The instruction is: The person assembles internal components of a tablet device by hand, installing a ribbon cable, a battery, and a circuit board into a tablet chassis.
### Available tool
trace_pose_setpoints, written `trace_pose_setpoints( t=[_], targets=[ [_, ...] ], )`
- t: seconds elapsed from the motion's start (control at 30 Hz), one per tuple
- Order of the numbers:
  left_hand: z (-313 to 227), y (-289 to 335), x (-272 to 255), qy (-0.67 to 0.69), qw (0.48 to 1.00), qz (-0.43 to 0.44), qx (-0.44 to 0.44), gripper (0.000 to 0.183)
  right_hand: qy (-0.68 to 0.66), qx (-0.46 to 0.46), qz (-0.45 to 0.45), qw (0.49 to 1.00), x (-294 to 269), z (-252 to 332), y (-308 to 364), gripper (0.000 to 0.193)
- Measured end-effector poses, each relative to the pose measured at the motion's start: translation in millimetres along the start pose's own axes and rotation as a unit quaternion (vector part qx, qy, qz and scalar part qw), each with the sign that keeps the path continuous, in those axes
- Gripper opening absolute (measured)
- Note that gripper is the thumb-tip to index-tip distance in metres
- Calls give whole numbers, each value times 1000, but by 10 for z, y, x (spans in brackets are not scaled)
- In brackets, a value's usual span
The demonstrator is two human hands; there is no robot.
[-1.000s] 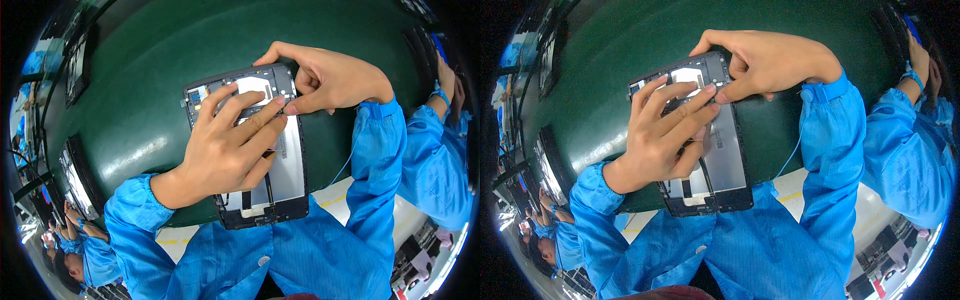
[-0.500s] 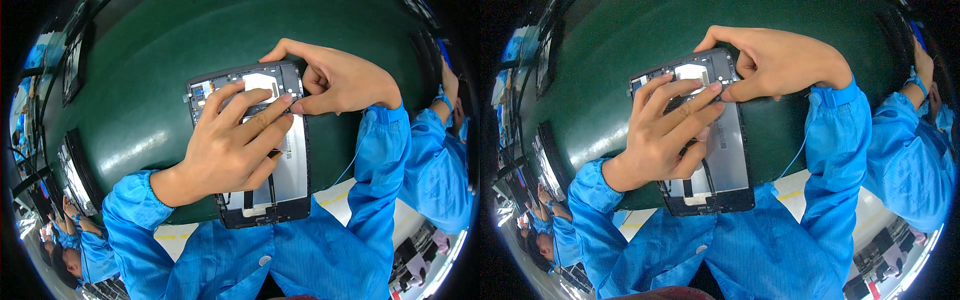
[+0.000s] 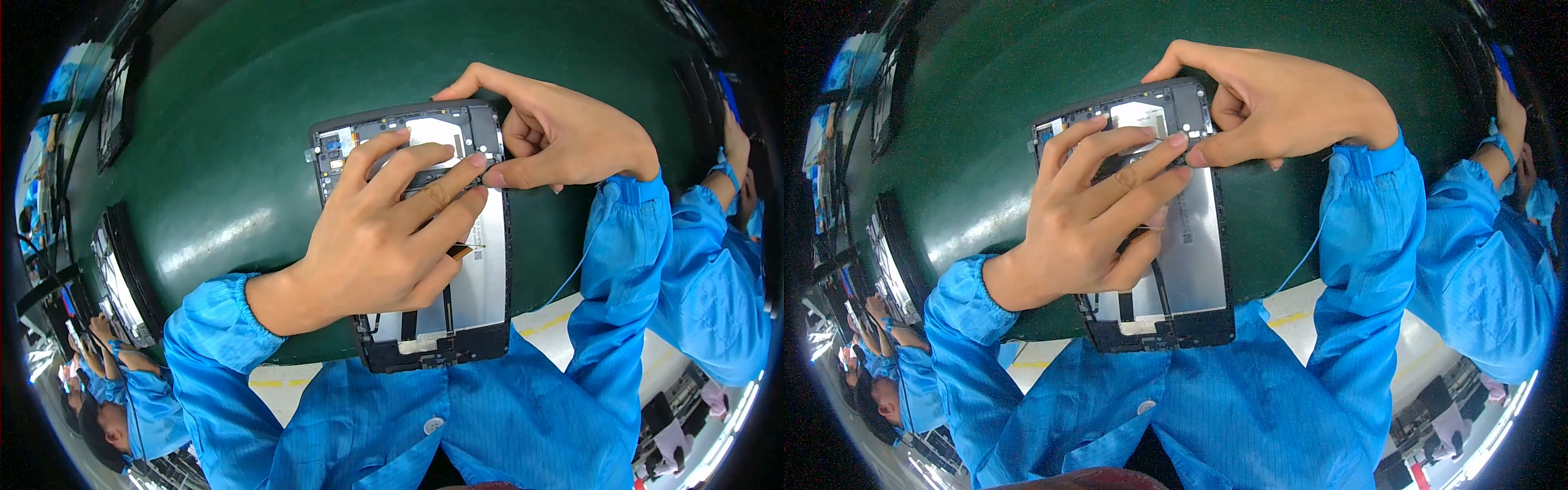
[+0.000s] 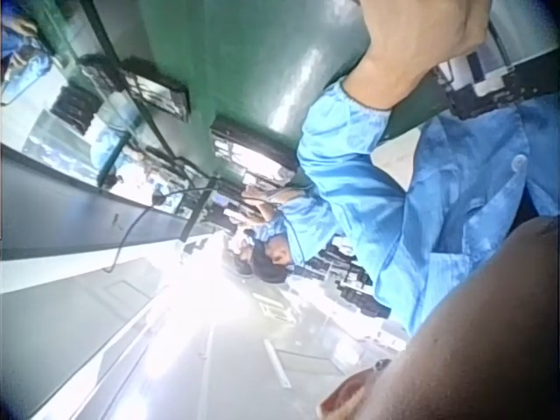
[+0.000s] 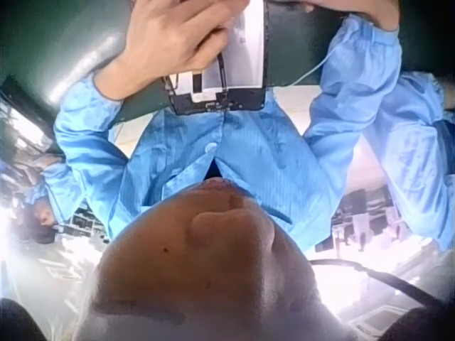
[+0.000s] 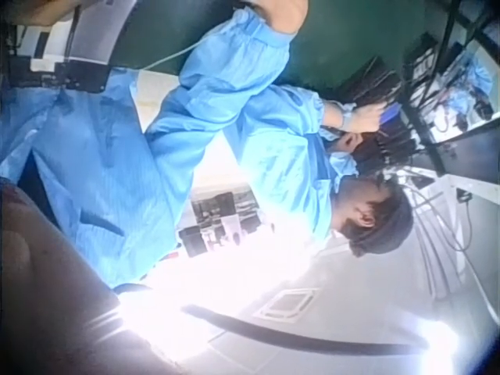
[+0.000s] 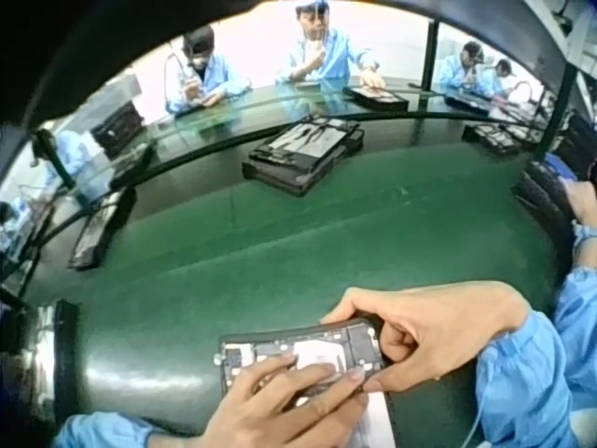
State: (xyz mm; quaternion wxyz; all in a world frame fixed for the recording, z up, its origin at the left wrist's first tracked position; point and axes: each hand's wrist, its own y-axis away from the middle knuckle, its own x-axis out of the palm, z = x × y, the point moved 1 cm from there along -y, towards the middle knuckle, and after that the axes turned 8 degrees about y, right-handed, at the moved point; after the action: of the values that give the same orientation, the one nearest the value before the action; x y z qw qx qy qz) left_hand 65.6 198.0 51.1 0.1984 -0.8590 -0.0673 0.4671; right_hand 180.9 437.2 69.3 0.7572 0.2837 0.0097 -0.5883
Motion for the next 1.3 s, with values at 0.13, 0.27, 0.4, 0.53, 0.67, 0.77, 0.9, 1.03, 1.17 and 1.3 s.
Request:
trace_pose_setpoints(
  t=[0.13,0.27,0.4,0.53,0.67,0.77,0.9,1.03,1.17,1.3],
  targets=[
    [-10,-15,15,-1,1000,4,-4,45,19,0,-12,1000,-3,6,20,74],
    [-29,-40,47,-7,1000,6,-2,45,36,4,-24,999,9,-27,54,73],
    [-33,-70,72,-10,1000,3,5,45,39,24,-13,999,-17,-9,100,73],
    [-109,-106,125,-26,1000,-8,-3,47,25,10,-9,1000,-39,-68,146,74],
    [-117,-104,126,-45,999,3,-4,50,-32,-11,5,999,-23,-178,118,75],
    [-143,-122,156,-44,999,1,-6,52,-32,-4,18,999,-44,-171,157,73],
    [-161,-137,174,-51,999,6,-5,53,-34,-13,5,999,-31,-202,168,74],
    [-192,-155,216,-63,998,6,-4,53,-25,-5,3,1000,-36,-192,208,72],
    [-217,-187,232,-81,997,9,6,51,-27,8,2,1000,-47,-156,251,68],
    [-254,-206,236,-96,995,11,9,49,-35,-7,-11,999,-22,-163,258,68]
  ],
)
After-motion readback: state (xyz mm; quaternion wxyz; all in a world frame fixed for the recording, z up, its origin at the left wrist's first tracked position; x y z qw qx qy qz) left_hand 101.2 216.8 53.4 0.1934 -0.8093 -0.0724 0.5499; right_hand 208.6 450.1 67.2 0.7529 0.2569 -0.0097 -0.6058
